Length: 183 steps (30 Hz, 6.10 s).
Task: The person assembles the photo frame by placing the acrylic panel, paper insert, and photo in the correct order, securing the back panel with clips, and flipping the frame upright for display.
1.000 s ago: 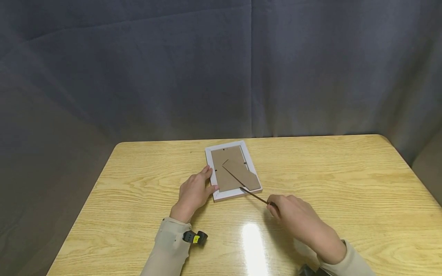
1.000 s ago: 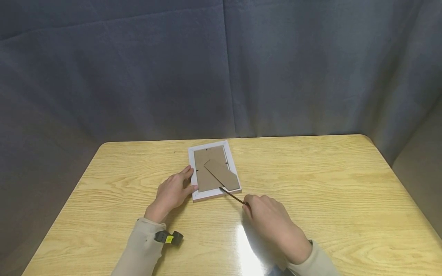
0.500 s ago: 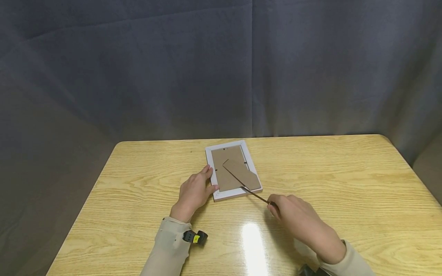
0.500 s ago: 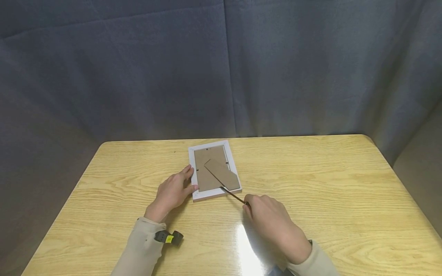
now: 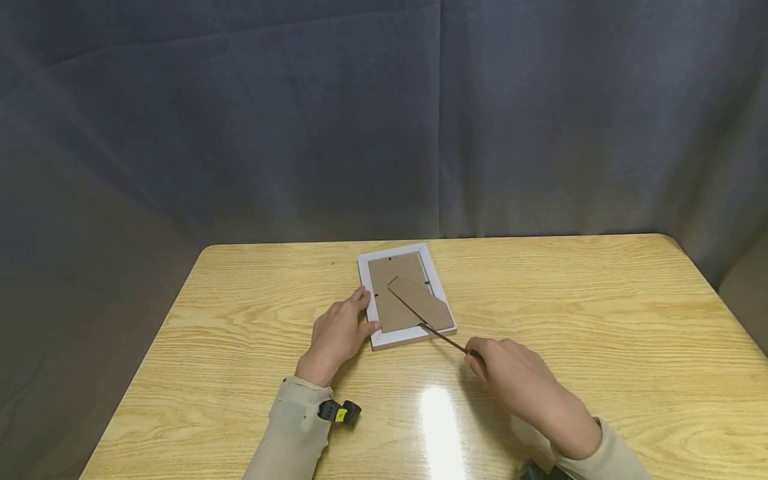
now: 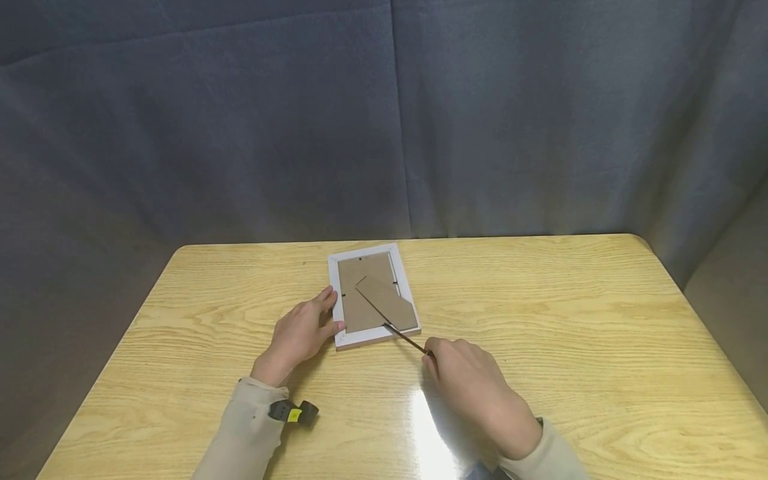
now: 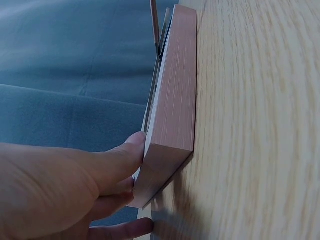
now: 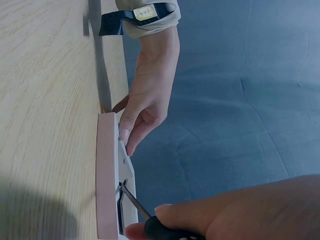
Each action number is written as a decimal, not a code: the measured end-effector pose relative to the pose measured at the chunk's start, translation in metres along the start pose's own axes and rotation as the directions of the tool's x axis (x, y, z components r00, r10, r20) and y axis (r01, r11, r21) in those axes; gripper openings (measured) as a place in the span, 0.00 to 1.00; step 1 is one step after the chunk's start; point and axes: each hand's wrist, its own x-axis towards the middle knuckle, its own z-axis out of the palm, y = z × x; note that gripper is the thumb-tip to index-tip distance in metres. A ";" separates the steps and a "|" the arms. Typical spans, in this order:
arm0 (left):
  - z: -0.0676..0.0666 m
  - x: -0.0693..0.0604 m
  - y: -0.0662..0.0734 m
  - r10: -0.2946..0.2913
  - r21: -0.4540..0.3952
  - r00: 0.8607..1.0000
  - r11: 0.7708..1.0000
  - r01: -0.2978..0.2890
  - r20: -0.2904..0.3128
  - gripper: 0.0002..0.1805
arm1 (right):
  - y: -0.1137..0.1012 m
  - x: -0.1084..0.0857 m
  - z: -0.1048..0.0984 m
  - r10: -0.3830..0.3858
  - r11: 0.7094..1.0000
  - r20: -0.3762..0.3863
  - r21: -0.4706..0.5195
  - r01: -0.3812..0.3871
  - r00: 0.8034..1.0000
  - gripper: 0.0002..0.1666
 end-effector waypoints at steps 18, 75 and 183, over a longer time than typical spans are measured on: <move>0.000 0.001 0.000 0.003 0.024 1.000 1.000 -0.003 0.009 0.36 | -0.001 0.000 -0.001 0.012 1.000 0.000 -0.007 -0.012 1.000 0.20; -0.001 -0.003 0.000 0.013 0.023 1.000 1.000 -0.013 0.010 0.36 | -0.006 -0.001 0.002 0.008 0.989 -0.105 -0.148 -0.024 0.994 0.21; -0.004 -0.001 -0.002 0.044 0.045 0.998 0.998 -0.045 0.034 0.34 | -0.014 0.006 0.004 0.025 0.997 -0.030 -0.076 -0.027 0.999 0.24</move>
